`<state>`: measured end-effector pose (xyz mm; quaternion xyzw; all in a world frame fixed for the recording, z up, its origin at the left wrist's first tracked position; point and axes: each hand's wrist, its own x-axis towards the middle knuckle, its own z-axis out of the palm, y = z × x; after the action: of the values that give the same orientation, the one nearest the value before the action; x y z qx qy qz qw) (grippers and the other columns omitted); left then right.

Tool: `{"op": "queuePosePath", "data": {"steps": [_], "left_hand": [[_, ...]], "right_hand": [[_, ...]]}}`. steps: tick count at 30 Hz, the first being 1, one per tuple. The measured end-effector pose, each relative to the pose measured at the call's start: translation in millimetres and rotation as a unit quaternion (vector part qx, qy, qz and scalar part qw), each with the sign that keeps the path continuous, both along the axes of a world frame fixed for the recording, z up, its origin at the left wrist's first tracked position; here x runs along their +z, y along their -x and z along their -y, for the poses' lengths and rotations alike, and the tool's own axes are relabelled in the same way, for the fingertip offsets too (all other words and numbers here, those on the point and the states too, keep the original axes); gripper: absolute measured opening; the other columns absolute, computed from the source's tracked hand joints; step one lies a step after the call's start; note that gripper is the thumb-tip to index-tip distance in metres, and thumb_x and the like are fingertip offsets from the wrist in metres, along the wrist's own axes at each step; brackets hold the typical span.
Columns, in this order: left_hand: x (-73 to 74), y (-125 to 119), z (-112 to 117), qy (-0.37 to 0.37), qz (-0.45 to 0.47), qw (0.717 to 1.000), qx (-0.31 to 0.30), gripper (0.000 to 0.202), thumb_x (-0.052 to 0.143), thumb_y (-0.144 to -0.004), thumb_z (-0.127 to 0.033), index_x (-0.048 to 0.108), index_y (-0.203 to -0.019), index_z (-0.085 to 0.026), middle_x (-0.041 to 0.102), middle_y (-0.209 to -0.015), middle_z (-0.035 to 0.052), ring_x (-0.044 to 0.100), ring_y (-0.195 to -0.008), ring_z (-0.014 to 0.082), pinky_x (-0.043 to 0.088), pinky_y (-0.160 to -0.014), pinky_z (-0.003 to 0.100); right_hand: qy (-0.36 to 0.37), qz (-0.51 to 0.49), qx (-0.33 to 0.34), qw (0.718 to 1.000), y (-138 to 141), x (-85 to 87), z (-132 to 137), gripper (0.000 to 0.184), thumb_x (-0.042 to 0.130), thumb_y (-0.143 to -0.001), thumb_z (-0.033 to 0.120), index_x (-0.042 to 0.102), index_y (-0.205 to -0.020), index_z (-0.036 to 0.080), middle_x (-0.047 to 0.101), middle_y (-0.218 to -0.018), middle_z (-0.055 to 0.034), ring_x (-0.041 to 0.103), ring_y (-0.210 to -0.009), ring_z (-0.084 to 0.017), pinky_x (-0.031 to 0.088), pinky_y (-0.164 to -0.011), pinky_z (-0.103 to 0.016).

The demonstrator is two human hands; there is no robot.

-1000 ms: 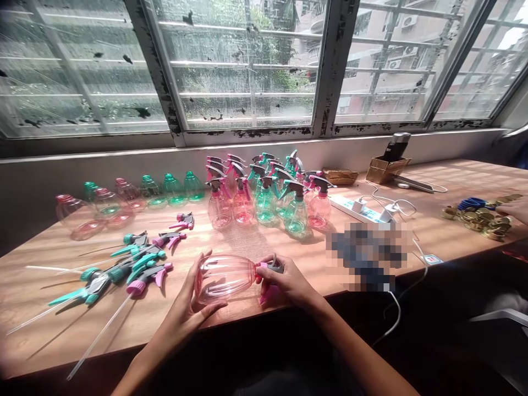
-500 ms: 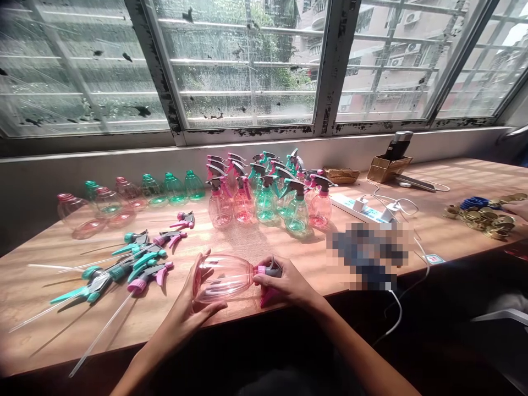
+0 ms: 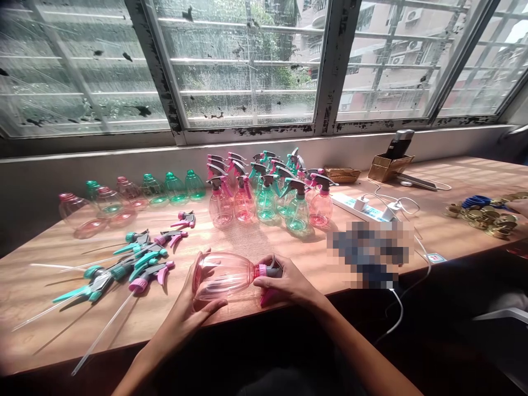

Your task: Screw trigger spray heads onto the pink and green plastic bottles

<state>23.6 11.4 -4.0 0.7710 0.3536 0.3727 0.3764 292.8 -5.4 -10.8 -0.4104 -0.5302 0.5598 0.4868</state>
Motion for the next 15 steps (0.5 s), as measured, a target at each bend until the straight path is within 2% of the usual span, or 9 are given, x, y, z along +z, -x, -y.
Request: {"op": "queuePosePath", "data": {"steps": [3,7,9,12,15], "left_hand": [[-2.1,-0.2,-2.8,-0.008,0.005,1.000,-0.003,0.094,0.070,-0.091,-0.038,0.003,-0.158,-0.044,0.019,-0.165,0.0084,0.040,-0.142,0.0356,0.040,-0.114,0.056],[-5.6,-1.1,-5.4,-0.045,0.021,0.999,-0.002,0.092,0.066,-0.094,-0.035,0.001,-0.158,-0.045,0.011,-0.167,0.0078,0.038,-0.143,0.0353,0.038,-0.115,0.057],[-6.0,-1.6,-4.7,-0.047,0.025,0.999,0.000,0.089,0.061,-0.097,-0.033,-0.002,-0.158,-0.045,0.011,-0.167,0.0078,0.041,-0.142,0.0336,0.036,-0.116,0.057],[-3.7,-2.0,-1.1,-0.017,0.018,1.000,0.005,0.095,0.065,-0.094,-0.034,-0.004,-0.158,-0.044,0.019,-0.166,0.0085,0.045,-0.139,0.0330,0.036,-0.116,0.057],[0.5,-2.0,3.0,0.025,0.015,0.999,0.014,0.101,0.071,-0.090,-0.040,-0.003,-0.159,-0.041,0.025,-0.164,0.0100,0.040,-0.144,0.0361,0.037,-0.116,0.056]], "right_hand": [[-0.001,-0.004,0.004,1.000,-0.2,1.2,0.4,0.039,0.089,-0.073,0.035,0.063,-0.097,0.019,0.070,-0.080,0.0021,0.068,-0.067,-0.016,0.052,-0.064,-0.027],[-0.011,0.000,0.001,1.000,0.3,1.0,0.4,0.036,0.087,-0.075,0.037,0.063,-0.094,0.019,0.070,-0.076,0.0024,0.068,-0.063,-0.016,0.052,-0.062,-0.028],[-0.010,0.004,0.004,1.000,0.5,1.3,0.9,0.035,0.086,-0.076,0.038,0.063,-0.093,0.019,0.070,-0.072,0.0026,0.068,-0.062,-0.017,0.052,-0.061,-0.029],[-0.012,0.003,0.008,1.000,0.8,2.9,1.8,0.034,0.085,-0.076,0.038,0.062,-0.093,0.019,0.071,-0.072,0.0023,0.068,-0.062,-0.018,0.052,-0.062,-0.029],[-0.021,0.003,0.010,1.000,0.8,4.3,2.1,0.033,0.085,-0.076,0.037,0.063,-0.092,0.019,0.072,-0.073,0.0019,0.068,-0.063,-0.017,0.052,-0.063,-0.028]]}}
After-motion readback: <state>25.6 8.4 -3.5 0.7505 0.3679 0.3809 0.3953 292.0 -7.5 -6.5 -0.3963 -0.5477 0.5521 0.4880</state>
